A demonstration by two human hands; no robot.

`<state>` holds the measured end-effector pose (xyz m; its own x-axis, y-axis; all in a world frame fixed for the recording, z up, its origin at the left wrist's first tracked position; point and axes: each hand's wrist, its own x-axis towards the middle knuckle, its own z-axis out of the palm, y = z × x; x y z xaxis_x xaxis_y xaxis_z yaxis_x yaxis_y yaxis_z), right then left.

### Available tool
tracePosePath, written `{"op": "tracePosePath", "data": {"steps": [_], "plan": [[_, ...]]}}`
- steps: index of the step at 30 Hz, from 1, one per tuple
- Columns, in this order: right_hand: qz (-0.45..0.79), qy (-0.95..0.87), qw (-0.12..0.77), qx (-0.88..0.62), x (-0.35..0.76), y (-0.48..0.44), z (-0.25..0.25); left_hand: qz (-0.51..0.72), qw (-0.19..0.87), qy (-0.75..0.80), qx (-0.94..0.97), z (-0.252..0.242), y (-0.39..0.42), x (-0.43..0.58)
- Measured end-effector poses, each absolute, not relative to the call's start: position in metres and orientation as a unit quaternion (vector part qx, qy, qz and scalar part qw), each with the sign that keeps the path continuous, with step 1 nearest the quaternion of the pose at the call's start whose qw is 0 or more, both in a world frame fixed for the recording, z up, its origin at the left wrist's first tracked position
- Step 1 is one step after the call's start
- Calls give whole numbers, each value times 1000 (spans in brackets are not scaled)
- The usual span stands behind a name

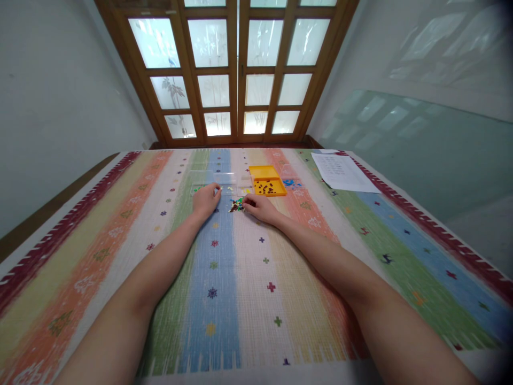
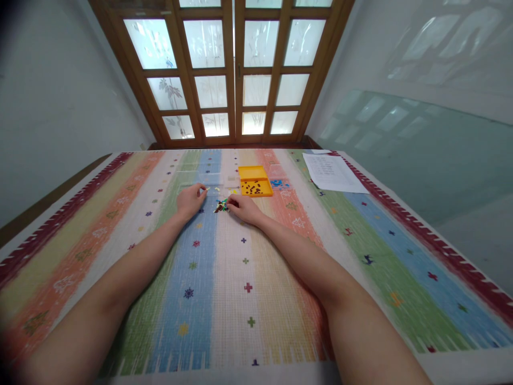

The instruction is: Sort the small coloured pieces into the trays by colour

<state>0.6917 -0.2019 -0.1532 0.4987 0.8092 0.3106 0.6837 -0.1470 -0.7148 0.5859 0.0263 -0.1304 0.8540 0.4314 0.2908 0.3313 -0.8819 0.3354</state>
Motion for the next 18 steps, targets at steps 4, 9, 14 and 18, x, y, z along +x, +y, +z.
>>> {"op": "tracePosePath", "data": {"steps": [4, 9, 14, 18], "plan": [[71, -496, 432, -750, 691, -202, -153, 177, 151, 204, 951, -135, 30, 586], [43, -489, 428, -759, 692, -201, -155, 176, 150, 177, 957, -135, 23, 580], [4, -479, 415, -773, 696, -201, -161, 170, 146, 124, 967, -135, 14, 571], [5, -494, 408, -768, 698, -203, -163, 161, 128, 91, 975, -137, 15, 568]]}}
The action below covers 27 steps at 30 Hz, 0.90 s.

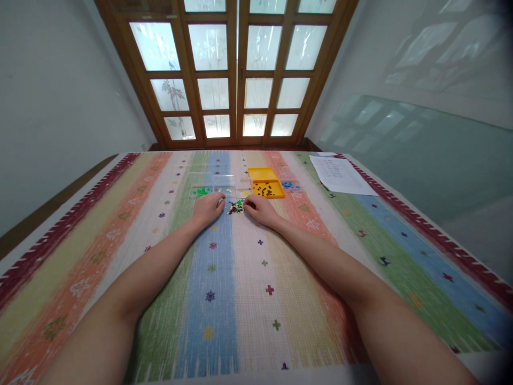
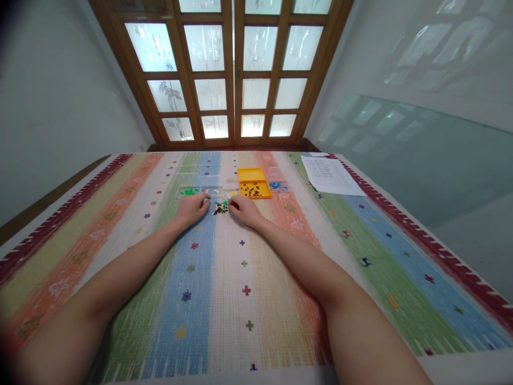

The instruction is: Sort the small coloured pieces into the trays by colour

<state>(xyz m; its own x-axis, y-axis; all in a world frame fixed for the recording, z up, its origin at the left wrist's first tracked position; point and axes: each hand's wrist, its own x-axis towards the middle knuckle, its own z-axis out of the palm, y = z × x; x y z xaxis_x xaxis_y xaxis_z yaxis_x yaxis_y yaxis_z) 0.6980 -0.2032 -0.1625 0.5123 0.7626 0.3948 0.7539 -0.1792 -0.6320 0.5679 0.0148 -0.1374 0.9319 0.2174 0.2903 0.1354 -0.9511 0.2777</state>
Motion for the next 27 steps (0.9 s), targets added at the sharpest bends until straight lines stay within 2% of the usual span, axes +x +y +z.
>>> {"op": "tracePosePath", "data": {"steps": [6, 16, 27], "plan": [[4, -509, 401, -762, 703, -205, -164, 164, 130, 68, 976, -139, 21, 569], [-54, -548, 319, -772, 704, -211, -163, 93, 161, -81, 979, -130, 14, 563], [-51, -544, 318, -775, 703, -212, -160, 59, 161, -104, 980, -132, 25, 564]]}}
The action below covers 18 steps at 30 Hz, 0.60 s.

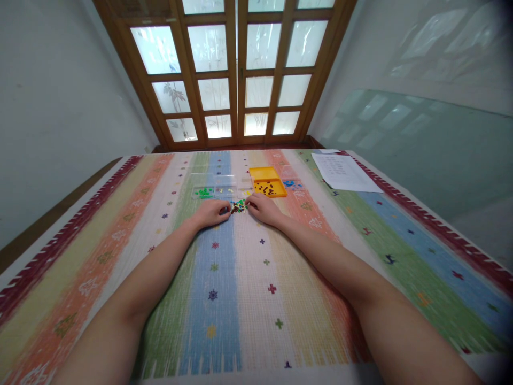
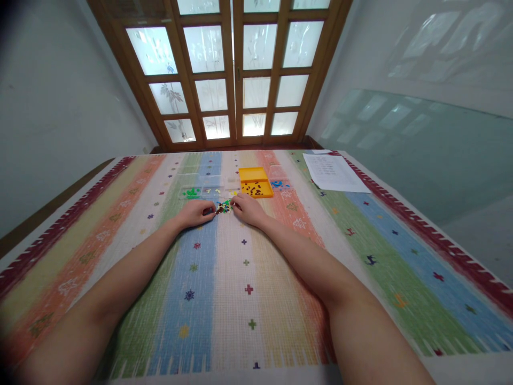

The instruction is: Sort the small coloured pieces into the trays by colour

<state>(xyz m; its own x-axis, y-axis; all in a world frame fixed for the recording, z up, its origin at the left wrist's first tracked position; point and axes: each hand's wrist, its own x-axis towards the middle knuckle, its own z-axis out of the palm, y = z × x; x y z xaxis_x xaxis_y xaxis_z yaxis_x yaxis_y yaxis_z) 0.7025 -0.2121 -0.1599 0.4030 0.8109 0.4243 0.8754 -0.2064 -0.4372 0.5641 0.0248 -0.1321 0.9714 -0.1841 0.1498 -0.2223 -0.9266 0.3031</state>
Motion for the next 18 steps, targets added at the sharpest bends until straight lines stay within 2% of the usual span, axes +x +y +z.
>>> {"op": "tracePosePath", "data": {"steps": [9, 18], "plan": [[-54, -549, 316, -772, 705, -211, -163, 81, 155, -76, 982, -137, 32, 567], [-60, -564, 306, -765, 702, -208, -163, 192, 163, 113, 961, -141, 37, 582]]}}
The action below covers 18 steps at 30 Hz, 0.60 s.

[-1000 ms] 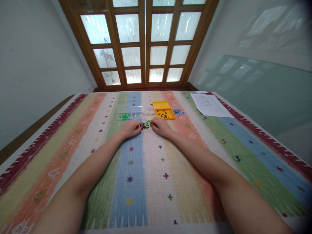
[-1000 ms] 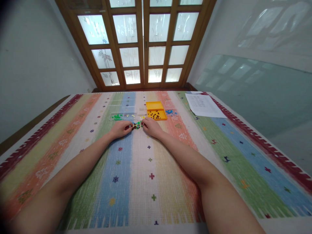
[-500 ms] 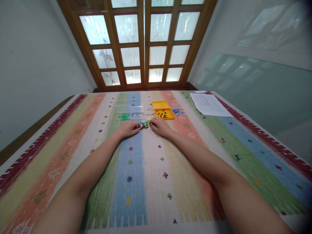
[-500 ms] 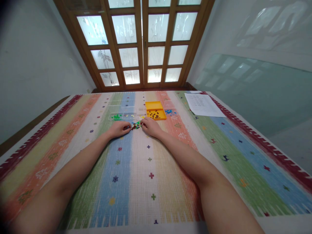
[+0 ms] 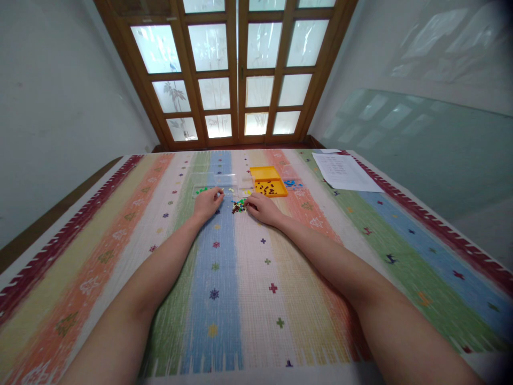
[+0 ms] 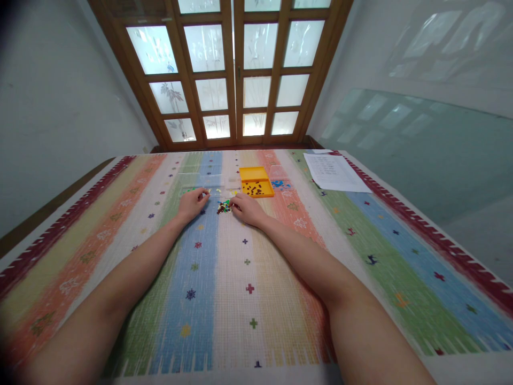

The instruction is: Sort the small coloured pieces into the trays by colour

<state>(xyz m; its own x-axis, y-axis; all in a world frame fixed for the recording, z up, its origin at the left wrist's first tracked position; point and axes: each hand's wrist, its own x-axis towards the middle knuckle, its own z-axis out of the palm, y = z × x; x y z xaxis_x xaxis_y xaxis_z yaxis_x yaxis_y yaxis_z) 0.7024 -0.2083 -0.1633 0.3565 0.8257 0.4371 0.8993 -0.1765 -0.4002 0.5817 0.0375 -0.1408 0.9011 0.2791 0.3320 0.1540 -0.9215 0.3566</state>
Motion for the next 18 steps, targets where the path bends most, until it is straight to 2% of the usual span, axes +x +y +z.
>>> {"op": "tracePosePath", "data": {"steps": [7, 18], "plan": [[-57, -572, 303, -760, 703, -207, -164, 207, 164, 192, 945, -146, 42, 586], [-49, -568, 299, -765, 701, -207, -161, 177, 161, 212, 948, -147, 43, 588]]}}
